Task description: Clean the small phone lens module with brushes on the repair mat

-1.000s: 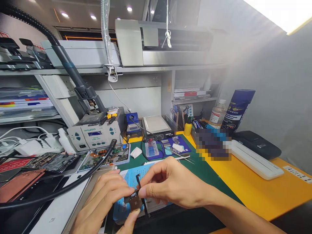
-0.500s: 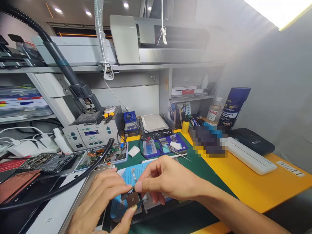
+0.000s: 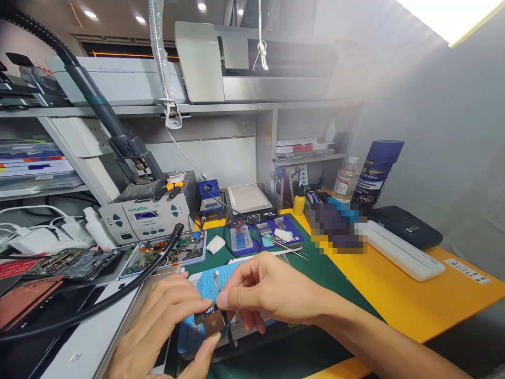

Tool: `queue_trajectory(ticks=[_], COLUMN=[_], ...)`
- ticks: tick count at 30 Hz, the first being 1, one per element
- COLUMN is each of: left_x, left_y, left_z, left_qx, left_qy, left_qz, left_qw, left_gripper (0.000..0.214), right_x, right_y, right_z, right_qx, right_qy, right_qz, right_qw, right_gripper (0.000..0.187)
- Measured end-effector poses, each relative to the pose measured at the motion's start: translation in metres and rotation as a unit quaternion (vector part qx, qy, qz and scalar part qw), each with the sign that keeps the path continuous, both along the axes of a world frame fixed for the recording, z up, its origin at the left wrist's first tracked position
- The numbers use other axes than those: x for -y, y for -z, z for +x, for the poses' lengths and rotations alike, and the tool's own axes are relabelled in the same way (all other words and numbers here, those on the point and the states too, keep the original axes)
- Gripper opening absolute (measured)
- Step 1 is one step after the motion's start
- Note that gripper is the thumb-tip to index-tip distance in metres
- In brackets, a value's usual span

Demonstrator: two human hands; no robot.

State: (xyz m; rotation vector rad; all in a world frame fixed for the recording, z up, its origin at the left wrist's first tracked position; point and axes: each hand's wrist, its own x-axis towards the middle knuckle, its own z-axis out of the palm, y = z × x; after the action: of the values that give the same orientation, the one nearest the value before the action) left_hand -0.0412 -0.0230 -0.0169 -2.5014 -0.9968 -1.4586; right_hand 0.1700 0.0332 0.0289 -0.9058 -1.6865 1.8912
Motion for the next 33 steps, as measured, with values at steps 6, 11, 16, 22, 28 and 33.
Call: queue_trajectory(ticks=[6, 11, 16, 22, 28, 33], left_x=[0.0006, 0.0006, 0.0006, -0.0001, 0.0, 0.0009], left_y=[-0.0014, -0.0046, -0.0028, -0.0036, -0.0031, -0.0016], left_z=[-0.0004, -0.0036, -0.0027, -0.0022, -0.0021, -0.0004], left_qx=[0.005, -0.013, -0.011, -0.008, -0.011, 0.005], left_qy=[0.001, -0.003, -0.006, -0.01, -0.008, -0.007], left_qz=[-0.007, -0.01, -0.009, -0.002, -0.007, -0.015], left_qw=[1.0, 1.0, 1.0, 1.0, 1.0, 1.0], left_gripper=[0.031, 0.032, 0.033, 0.032, 0.032, 0.032], right_x=[-0.0001, 0.0012, 0.003, 0.0034, 0.0025, 0.0005], right_y=[-0.0023, -0.004, -0.0042, -0.0038, -0.0015, -0.0008], right_z=[0.0017, 0.0039, 0.0032, 0.0017, 0.0015, -0.0001], right_qx=[0.026, 0.029, 0.029, 0.054, 0.035, 0.025], right_qy=[-0.001, 0.001, 0.001, -0.001, 0.0, -0.003], right_qz=[0.032, 0.054, 0.059, 0.073, 0.042, 0.032], right_qw=[0.999, 0.998, 0.998, 0.996, 0.998, 0.999], right_gripper=[0.024, 0.018, 0.013, 0.021, 0.027, 0.026])
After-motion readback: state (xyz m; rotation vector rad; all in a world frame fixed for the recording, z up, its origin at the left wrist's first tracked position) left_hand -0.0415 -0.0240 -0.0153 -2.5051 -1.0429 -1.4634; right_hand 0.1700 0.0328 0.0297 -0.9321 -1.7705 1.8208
